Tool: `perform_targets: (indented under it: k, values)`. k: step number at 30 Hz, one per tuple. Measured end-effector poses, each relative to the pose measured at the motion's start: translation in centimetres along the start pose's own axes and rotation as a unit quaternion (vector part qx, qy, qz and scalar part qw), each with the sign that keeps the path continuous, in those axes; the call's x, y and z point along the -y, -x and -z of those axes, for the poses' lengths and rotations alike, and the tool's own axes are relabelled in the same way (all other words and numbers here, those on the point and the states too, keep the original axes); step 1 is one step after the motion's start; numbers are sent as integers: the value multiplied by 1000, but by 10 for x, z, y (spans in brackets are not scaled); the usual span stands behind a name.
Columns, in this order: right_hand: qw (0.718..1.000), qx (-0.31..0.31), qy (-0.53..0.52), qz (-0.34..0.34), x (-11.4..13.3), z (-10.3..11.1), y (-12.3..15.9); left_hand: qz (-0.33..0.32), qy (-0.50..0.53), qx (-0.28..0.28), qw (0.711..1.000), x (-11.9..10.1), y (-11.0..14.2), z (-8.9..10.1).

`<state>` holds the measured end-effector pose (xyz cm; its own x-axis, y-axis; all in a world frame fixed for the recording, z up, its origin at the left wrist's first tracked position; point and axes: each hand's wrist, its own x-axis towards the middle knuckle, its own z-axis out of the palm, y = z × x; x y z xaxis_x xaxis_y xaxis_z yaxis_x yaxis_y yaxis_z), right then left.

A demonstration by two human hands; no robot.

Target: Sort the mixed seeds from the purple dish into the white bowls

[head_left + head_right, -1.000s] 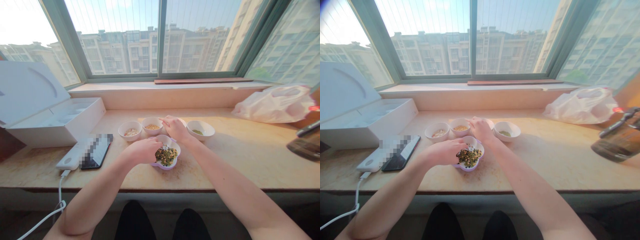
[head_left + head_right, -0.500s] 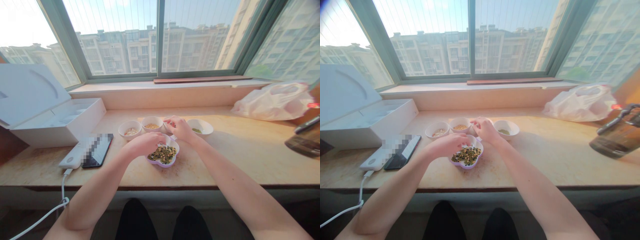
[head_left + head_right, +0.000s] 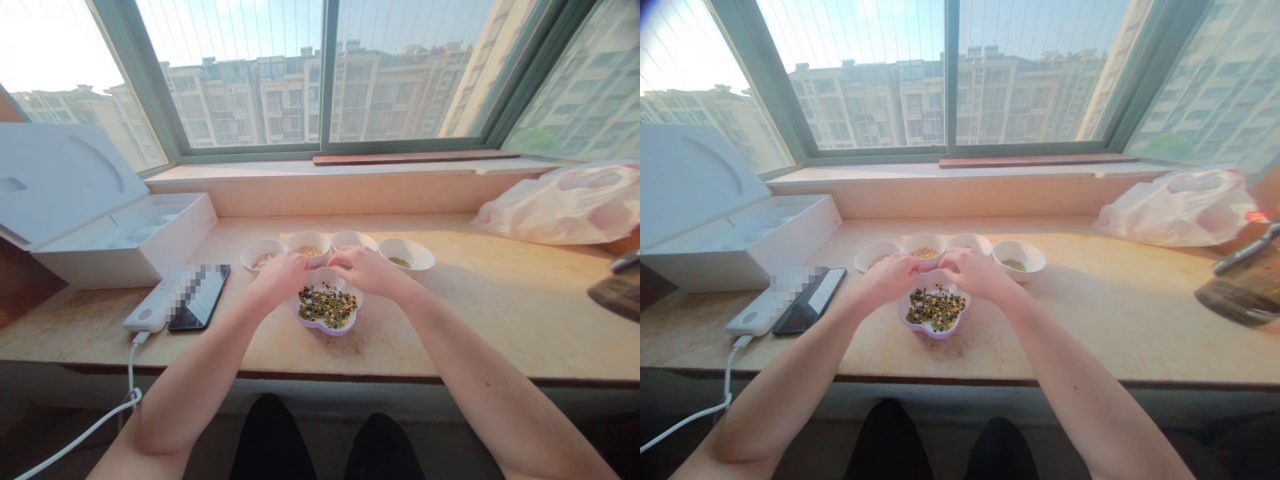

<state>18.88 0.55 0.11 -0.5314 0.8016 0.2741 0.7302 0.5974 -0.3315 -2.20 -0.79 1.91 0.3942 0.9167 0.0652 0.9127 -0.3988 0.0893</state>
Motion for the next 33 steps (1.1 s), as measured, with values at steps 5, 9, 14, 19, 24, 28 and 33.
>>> perform_targets:
  k: [5,9,14,19,24,28,33]
  values:
    - [993,68,56,-77,-5,5,1,4,-25,46,999,-2,4,0]
    - [986,100,107,-77,-2,-1,0,-18,-39,63,997,1,0,-4]
    - [991,115,44,-46,-9,-6,-2,-29,-27,68,997,2,-2,-5]
    - [980,167,-72,-74,-15,-3,-3,-47,-9,75,996,2,-2,-3]
    - [965,195,-142,-101,-19,-3,-2,-50,19,80,995,4,-3,-3]
    - [964,194,-162,-82,-22,-6,-3,-62,27,80,994,5,-5,-3]
    - [962,198,-169,-81,-22,-5,-3,-68,40,86,993,7,-7,-3]
